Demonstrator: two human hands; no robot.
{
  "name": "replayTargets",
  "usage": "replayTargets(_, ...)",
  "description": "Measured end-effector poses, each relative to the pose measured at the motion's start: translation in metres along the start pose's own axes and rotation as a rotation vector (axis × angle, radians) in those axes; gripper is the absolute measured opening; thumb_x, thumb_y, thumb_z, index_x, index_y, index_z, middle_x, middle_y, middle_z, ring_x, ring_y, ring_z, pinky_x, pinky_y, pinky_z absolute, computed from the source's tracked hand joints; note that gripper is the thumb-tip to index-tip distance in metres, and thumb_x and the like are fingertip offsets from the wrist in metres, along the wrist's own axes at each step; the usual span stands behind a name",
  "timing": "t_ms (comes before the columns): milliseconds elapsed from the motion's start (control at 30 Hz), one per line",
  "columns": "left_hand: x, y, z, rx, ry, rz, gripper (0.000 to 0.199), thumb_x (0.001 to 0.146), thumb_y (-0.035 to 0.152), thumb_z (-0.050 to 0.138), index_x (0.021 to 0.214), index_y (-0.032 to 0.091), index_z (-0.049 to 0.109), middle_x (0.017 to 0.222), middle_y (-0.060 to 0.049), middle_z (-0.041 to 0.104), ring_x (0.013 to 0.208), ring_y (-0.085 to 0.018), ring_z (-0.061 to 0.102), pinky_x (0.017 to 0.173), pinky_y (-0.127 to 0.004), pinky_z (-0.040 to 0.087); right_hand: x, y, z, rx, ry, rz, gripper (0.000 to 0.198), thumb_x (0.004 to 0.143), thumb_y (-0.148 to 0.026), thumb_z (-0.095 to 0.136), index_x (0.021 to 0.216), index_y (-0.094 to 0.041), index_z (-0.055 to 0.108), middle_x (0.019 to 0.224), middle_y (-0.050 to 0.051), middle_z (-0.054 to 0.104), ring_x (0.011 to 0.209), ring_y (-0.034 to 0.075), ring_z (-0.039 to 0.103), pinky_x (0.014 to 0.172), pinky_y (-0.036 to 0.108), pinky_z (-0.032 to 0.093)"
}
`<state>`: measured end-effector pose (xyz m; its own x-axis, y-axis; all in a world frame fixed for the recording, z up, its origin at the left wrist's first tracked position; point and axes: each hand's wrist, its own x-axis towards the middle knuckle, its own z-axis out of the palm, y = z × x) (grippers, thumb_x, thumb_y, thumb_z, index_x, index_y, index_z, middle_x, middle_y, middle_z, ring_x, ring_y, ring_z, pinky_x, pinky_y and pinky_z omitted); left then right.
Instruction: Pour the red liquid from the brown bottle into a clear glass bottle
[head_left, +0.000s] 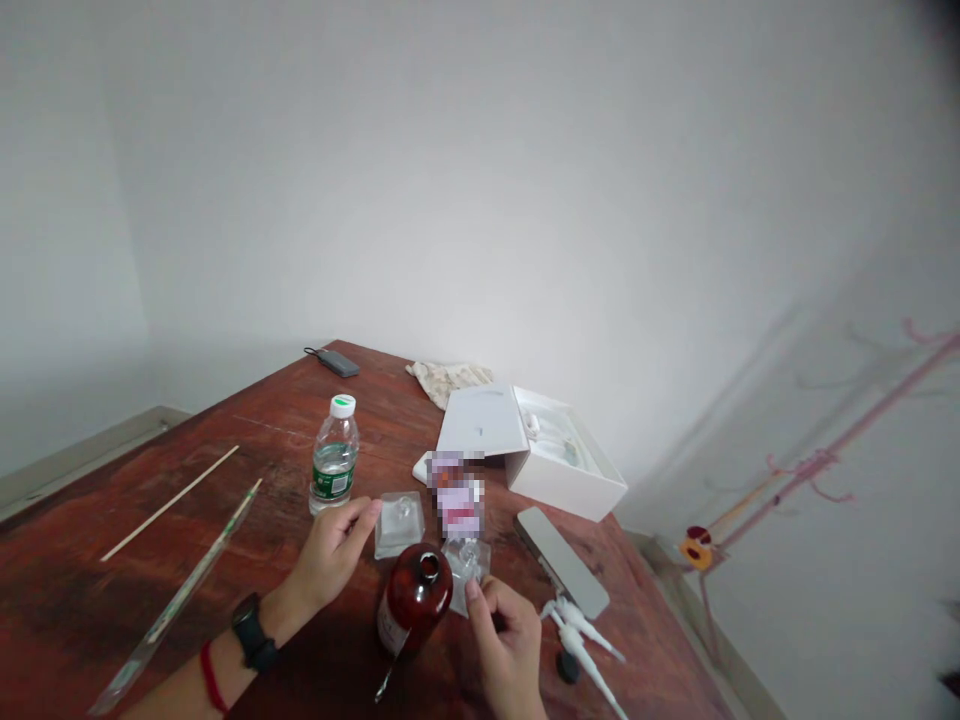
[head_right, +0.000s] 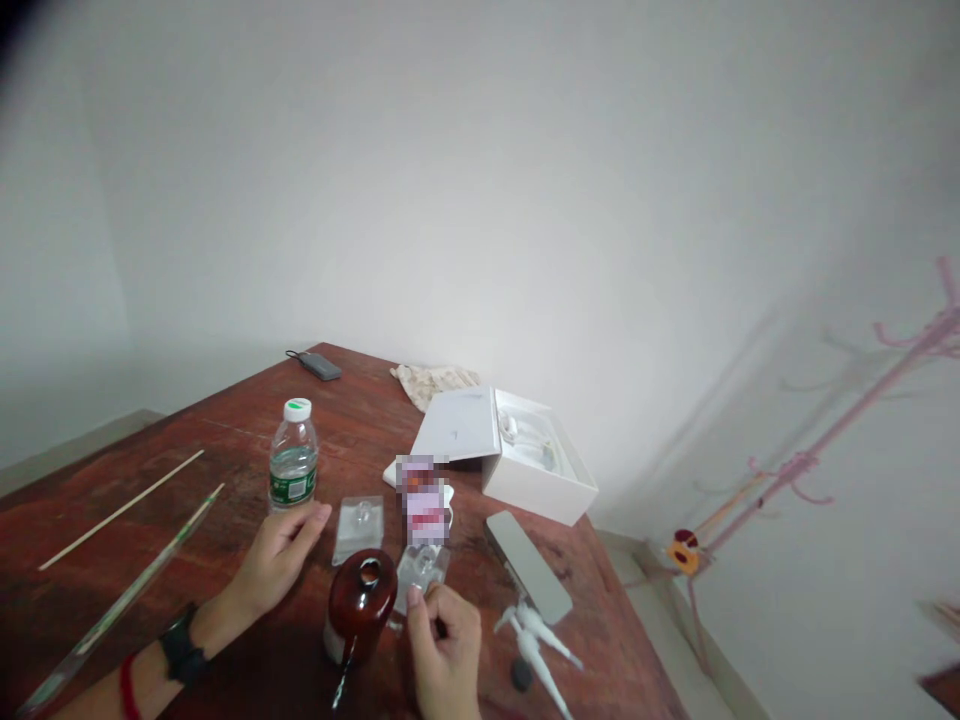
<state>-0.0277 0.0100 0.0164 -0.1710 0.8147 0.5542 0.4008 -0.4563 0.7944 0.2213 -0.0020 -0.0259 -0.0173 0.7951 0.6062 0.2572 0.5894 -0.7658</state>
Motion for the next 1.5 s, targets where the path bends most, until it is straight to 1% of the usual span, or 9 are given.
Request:
replayTargets(233,-0.008,-0.001,0.003,0.082,-0.042,0.061,0.047,0.105,0.039,0.046,0.061,0.022,0.042,0.059,0.005,0.036,0.055,-0.013,0.038,0.054,-0.026,0.031,0.021,-0.017,-0.008,-0.043,0.088,0.027,0.054,0.098,-0.043,0.064,0.057,-0.024,0.035,0.053,-0.006,0.036,0.050,0.011,0.034,0.050,0.026,0.027)
replayTargets(367,-0.007,-0.003,0.004,0.111,-0.050,0.097,0.044,0.108,0.037,0.044,0.066,0.022,0.045,0.062,0.004,0.042,0.058,-0.015,0.044,0.057,-0.026,0.036,0.030,-0.018,-0.015,-0.009,0.107,0.011,0.055,0.099,-0.043,0.063,0.056,-0.024,0.035,0.053,-0.006,0.036,0.049,0.011,0.033,0.051,0.027,0.027)
replayTargets(500,-0.003,-0.007,0.005,0.120,-0.042,0.171,0.031,0.105,0.037,0.052,0.078,0.021,0.057,0.086,-0.004,0.063,0.085,-0.021,0.062,0.081,-0.031,0.051,0.029,-0.023,-0.013,0.005,0.032,-0.015,0.055,0.100,-0.044,0.061,0.055,-0.023,0.035,0.053,-0.005,0.038,0.049,0.011,0.035,0.051,0.027,0.028)
replayTargets(600,-0.001,-0.014,0.008,0.154,-0.034,0.144,0.017,0.098,0.037,0.063,0.105,0.022,0.063,0.119,-0.011,0.068,0.116,-0.029,0.064,0.105,-0.044,0.051,0.026,-0.028,-0.009,-0.017,-0.088,-0.052,0.056,0.100,-0.042,0.061,0.053,-0.023,0.038,0.053,-0.005,0.039,0.049,0.011,0.036,0.051,0.027,0.027)
replayTargets(700,-0.003,-0.027,0.013,0.163,-0.103,0.029,0.052,0.090,0.037,0.073,0.135,0.020,0.053,0.142,-0.017,0.060,0.136,-0.033,0.057,0.117,-0.052,0.045,0.025,-0.030,-0.007,-0.035,-0.187,-0.047,0.055,0.100,-0.042,0.062,0.052,-0.022,0.042,0.052,-0.005,0.040,0.049,0.011,0.037,0.051,0.027,0.028)
replayTargets(800,-0.005,-0.040,0.017,0.163,-0.151,-0.064,0.075,0.083,0.037,0.080,0.147,0.016,0.045,0.152,-0.022,0.054,0.144,-0.036,0.052,0.122,-0.055,0.040,0.025,-0.029,-0.009,-0.004,-0.322,0.019,0.049,0.100,-0.046,0.062,0.058,-0.020,0.057,0.052,-0.005,0.044,0.049,0.011,0.037,0.050,0.026,0.027)
replayTargets(900,-0.006,-0.050,0.019,0.187,-0.151,-0.126,0.084,0.079,0.040,0.084,0.148,0.013,0.045,0.152,-0.026,0.054,0.145,-0.040,0.052,0.122,-0.058,0.039,0.027,-0.027,-0.012,0.046,-0.395,0.074,0.044,0.100,-0.048,0.062,0.067,-0.019,0.067,0.051,-0.006,0.042,0.049,0.011,0.034,0.049,0.025,0.026)
replayTargets(1133,-0.005,-0.049,0.019,0.119,-0.242,-0.181,0.098,0.082,0.040,0.083,0.159,0.009,0.032,0.155,-0.029,0.053,0.147,-0.039,0.052,0.124,-0.056,0.037,0.029,-0.024,-0.013,0.049,-0.352,0.119,0.034,0.098,-0.048,0.065,0.083,-0.020,0.075,0.054,-0.006,0.047,0.052,0.013,0.037,0.051,0.025,0.028)
replayTargets(1500,-0.001,-0.040,0.014,0.130,-0.238,-0.205,0.075,0.082,0.033,0.081,0.147,0.013,0.050,0.145,-0.023,0.064,0.136,-0.035,0.063,0.119,-0.052,0.043,0.028,-0.025,-0.011,0.031,-0.328,0.116,0.030,0.098,-0.040,0.065,0.080,-0.020,0.077,0.050,-0.007,0.044,0.047,0.011,0.035,0.049,0.025,0.026)
